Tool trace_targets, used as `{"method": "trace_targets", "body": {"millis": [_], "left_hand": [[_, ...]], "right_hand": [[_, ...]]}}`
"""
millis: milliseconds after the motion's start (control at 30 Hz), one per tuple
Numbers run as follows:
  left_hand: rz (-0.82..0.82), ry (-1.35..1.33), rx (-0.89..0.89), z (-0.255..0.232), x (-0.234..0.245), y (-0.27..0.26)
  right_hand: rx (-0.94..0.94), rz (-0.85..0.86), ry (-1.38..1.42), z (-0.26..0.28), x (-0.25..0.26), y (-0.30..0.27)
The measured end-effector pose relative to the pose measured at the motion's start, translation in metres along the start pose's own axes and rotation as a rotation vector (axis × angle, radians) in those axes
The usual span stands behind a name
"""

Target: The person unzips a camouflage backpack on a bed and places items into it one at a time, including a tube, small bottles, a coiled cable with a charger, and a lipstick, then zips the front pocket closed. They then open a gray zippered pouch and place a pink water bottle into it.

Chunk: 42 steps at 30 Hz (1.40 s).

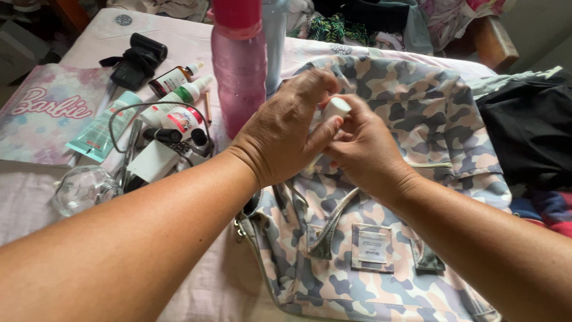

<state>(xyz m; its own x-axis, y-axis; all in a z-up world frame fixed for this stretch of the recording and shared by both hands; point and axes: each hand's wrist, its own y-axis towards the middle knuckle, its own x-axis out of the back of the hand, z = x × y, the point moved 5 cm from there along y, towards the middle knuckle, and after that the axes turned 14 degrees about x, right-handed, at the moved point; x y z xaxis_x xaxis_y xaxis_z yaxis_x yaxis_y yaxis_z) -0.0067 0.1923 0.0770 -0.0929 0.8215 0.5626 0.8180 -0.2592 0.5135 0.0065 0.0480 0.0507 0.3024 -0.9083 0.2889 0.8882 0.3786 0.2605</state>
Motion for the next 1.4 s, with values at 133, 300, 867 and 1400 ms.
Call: {"method": "trace_targets", "body": {"millis": [133,300,867,1400], "left_hand": [[0.086,0.262,0.137,0.005,-0.014,0.008],[0.478,0.542,0.141,0.008,-0.047,-0.003],[0.554,0.789,0.323,0.022,-0.071,-0.002],[0.264,0.626,0.035,0.008,-0.062,0.0]], "right_hand": [[-0.128,-0.212,-0.244,-0.01,0.034,-0.006],[-0.006,-0.272,-0.231,-0.014,0.066,-0.012],[0.643,0.248,-0.733,0.018,0.054,-0.044],[0.358,0.398,-0.844,-0.03,0.04,-0.03]]}}
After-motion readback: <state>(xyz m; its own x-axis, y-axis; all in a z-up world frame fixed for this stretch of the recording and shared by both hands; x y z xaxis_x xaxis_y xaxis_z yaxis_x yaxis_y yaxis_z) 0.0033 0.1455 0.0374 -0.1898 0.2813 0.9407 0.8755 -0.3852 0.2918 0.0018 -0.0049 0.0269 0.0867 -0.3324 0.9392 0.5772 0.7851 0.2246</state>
